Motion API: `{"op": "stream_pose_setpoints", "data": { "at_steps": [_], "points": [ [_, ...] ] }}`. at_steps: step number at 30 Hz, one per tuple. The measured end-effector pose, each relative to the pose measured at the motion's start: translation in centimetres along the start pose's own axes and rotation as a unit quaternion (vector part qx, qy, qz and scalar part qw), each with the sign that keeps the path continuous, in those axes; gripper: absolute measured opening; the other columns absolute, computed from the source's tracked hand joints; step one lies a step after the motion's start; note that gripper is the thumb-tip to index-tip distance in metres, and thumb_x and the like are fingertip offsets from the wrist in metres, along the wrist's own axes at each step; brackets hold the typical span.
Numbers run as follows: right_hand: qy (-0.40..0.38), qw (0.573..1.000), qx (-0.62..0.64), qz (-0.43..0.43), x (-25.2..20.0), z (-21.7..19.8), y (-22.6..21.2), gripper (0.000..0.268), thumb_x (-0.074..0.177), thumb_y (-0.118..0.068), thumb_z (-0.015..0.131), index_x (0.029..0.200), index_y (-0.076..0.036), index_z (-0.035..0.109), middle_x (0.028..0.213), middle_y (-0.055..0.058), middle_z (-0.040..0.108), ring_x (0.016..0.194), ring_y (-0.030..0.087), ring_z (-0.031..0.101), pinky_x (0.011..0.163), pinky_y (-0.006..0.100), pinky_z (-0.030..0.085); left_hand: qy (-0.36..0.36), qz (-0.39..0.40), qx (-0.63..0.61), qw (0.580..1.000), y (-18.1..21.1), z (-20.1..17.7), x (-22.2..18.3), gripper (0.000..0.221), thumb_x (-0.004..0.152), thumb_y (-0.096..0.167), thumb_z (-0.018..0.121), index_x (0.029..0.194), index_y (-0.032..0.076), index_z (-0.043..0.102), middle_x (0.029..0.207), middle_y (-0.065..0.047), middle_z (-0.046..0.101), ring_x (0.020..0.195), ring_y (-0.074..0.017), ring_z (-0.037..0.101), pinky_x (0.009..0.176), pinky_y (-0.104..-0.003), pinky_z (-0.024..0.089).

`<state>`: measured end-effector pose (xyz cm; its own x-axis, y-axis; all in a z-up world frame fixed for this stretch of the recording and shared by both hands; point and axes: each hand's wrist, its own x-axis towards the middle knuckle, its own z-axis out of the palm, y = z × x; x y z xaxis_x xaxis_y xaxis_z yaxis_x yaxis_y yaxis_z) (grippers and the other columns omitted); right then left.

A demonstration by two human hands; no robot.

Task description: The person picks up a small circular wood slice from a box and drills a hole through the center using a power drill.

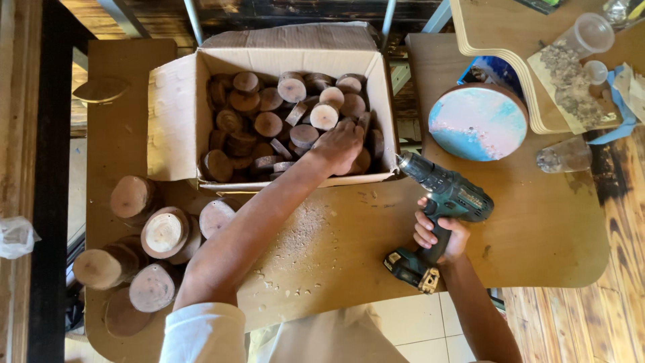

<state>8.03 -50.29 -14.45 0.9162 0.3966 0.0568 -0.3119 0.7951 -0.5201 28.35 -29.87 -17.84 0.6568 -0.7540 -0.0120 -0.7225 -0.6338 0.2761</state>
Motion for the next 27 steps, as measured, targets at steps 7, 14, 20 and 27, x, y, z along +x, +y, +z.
{"op": "stream_pose_setpoints", "data": {
  "at_steps": [7,14,20,27],
  "points": [
    [0.019,1.000,-0.006,0.007,-0.2,0.0,0.0,0.055,0.073,-0.017,0.048,0.123,0.000,0.034,0.069,0.001,0.031,0.046,0.009,0.036,0.042,0.024,0.037,-0.065,-0.061,-0.122,0.988,0.1,-2.7,-0.8,0.035,0.059,0.015,0.064,0.088,-0.001,0.051,0.089,-0.019,0.052,0.085,-0.0383,0.056,0.073,-0.043,0.049],
    [0.021,1.000,-0.006,0.007,-0.3,0.1,0.1,0.054,0.072,-0.017,0.049,0.122,0.000,0.036,0.068,0.001,0.031,0.045,0.009,0.035,0.042,0.025,0.037,-0.130,-0.023,-0.276,0.952,2.2,-13.1,-5.0,0.019,0.063,0.015,0.061,0.076,0.001,0.057,0.076,-0.020,0.060,0.078,-0.0375,0.060,0.068,-0.043,0.049],
    [0.023,1.000,-0.010,0.012,-0.2,0.3,0.0,0.053,0.073,-0.016,0.048,0.122,0.000,0.036,0.069,0.001,0.030,0.046,0.008,0.035,0.042,0.024,0.037,-0.009,-0.027,-0.431,0.902,2.5,-15.7,-5.7,0.045,0.064,0.044,0.065,0.083,0.003,0.058,0.084,-0.018,0.058,0.085,-0.0342,0.058,0.071,-0.042,0.047],
    [0.026,1.000,-0.014,0.004,-0.2,0.3,0.2,0.053,0.073,-0.017,0.048,0.122,0.000,0.036,0.069,0.001,0.031,0.046,0.008,0.035,0.042,0.024,0.037,0.132,-0.089,-0.686,0.710,4.7,-13.4,-5.5,0.033,0.062,0.034,0.066,0.084,0.011,0.056,0.084,-0.010,0.054,0.084,-0.0205,0.054,0.073,-0.035,0.047]
  ]
}}
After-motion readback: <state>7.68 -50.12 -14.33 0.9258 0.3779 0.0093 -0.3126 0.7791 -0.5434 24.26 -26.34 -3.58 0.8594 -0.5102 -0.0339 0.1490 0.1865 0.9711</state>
